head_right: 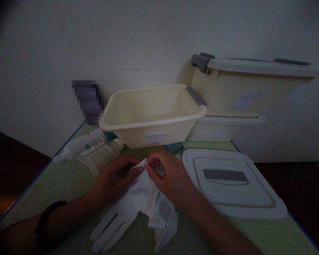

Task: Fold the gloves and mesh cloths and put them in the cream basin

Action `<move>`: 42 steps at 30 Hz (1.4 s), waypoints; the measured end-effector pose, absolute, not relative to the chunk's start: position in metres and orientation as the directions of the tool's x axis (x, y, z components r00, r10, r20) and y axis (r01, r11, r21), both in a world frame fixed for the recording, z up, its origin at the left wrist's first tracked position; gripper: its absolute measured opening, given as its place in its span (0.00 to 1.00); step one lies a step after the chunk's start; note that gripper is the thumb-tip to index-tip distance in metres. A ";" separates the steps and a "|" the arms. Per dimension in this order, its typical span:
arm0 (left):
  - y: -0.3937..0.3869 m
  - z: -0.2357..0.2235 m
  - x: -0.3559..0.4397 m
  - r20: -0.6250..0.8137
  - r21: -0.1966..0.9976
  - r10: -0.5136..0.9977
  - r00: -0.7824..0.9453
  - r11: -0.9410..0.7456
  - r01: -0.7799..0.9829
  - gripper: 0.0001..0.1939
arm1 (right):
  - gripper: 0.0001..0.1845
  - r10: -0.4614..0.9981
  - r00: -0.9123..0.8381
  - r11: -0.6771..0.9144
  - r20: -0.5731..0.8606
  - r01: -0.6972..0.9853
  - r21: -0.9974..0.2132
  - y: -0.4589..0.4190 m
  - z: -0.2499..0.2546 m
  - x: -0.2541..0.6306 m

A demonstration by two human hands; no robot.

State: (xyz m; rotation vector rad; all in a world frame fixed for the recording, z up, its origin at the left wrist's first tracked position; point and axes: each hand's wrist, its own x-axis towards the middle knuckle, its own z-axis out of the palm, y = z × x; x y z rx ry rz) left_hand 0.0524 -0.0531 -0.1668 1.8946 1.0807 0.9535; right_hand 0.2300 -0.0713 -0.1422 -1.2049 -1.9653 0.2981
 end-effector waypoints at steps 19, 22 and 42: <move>-0.053 -0.165 0.052 0.343 0.794 0.856 0.387 -0.484 0.366 0.03 | 0.08 0.848 -0.351 0.527 0.396 0.632 -0.568 -0.073 -0.143 0.233; -0.053 -0.164 0.051 0.327 0.803 0.864 0.384 -0.468 0.369 0.03 | 0.06 0.839 -0.299 0.532 0.454 0.625 -0.572 -0.073 -0.142 0.232; -0.055 -0.163 0.052 0.272 0.857 0.872 0.406 -0.412 0.311 0.05 | 0.08 0.983 -0.181 0.000 -0.029 0.157 -0.988 -0.067 -0.141 0.232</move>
